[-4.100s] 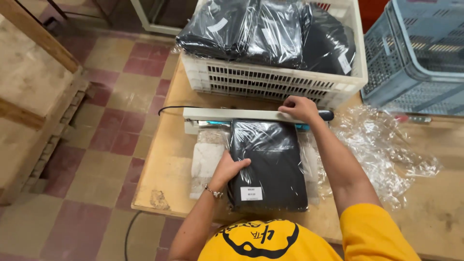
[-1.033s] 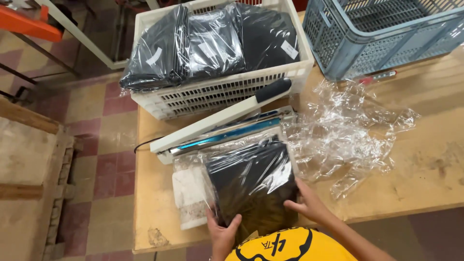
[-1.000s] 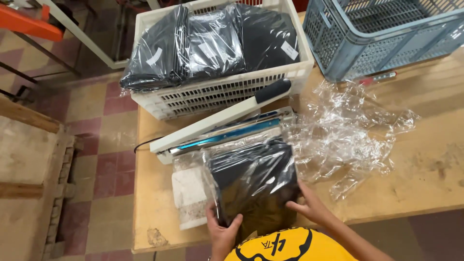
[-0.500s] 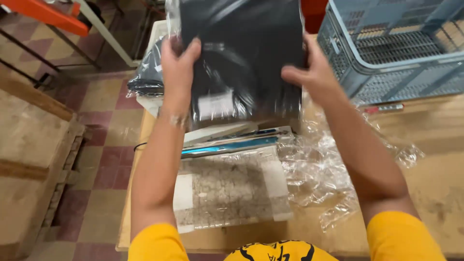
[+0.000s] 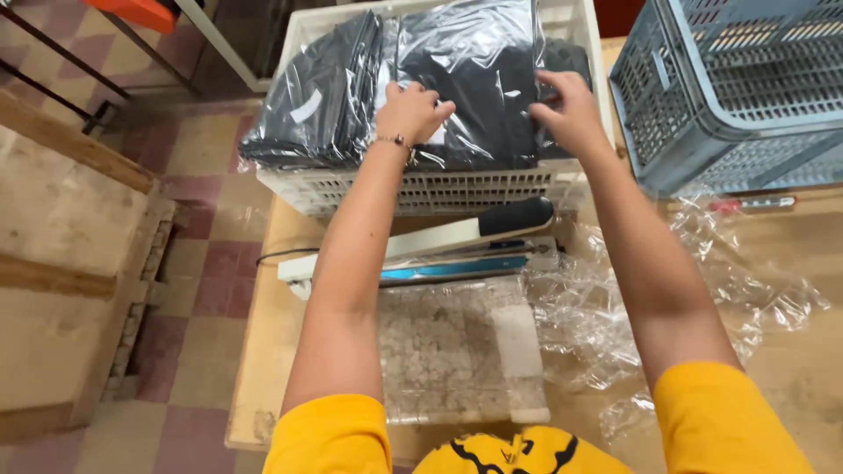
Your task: Sealing black plastic bags with a heat sealer and organizing them into crates
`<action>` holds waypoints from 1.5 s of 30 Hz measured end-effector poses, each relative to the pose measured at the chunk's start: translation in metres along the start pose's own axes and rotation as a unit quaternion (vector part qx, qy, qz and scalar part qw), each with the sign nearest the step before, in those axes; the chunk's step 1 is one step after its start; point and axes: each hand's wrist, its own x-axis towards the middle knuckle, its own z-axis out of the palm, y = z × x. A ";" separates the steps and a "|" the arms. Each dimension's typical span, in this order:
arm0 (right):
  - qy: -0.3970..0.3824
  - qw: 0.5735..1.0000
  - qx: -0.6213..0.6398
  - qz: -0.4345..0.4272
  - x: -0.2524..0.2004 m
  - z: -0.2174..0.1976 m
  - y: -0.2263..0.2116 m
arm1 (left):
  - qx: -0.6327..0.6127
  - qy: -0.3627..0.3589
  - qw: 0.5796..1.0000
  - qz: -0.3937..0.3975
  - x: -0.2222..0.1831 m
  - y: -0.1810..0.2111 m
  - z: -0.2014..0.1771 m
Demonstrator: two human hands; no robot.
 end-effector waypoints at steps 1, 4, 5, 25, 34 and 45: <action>0.006 1.000 -0.003 -0.009 -0.023 -0.016 -0.015 | 0.002 0.012 1.000 0.001 -0.014 0.003 -0.009; 0.111 0.992 0.027 0.047 -0.097 -0.047 -0.064 | -0.006 0.051 0.996 0.069 -0.046 0.003 -0.011; 0.056 0.979 0.130 0.144 -0.128 -0.046 -0.081 | -0.040 0.080 0.993 0.078 -0.046 -0.002 0.007; -0.014 0.906 0.337 0.255 -0.280 0.122 -0.294 | -0.365 0.194 0.871 0.265 -0.379 0.002 0.016; -0.115 0.871 0.411 0.243 -0.338 -0.076 -0.311 | -0.260 0.147 0.896 0.328 -0.397 0.104 0.102; 0.090 0.821 -0.109 0.552 -0.474 -0.186 -0.158 | 0.074 0.123 0.880 0.453 -0.270 0.280 0.185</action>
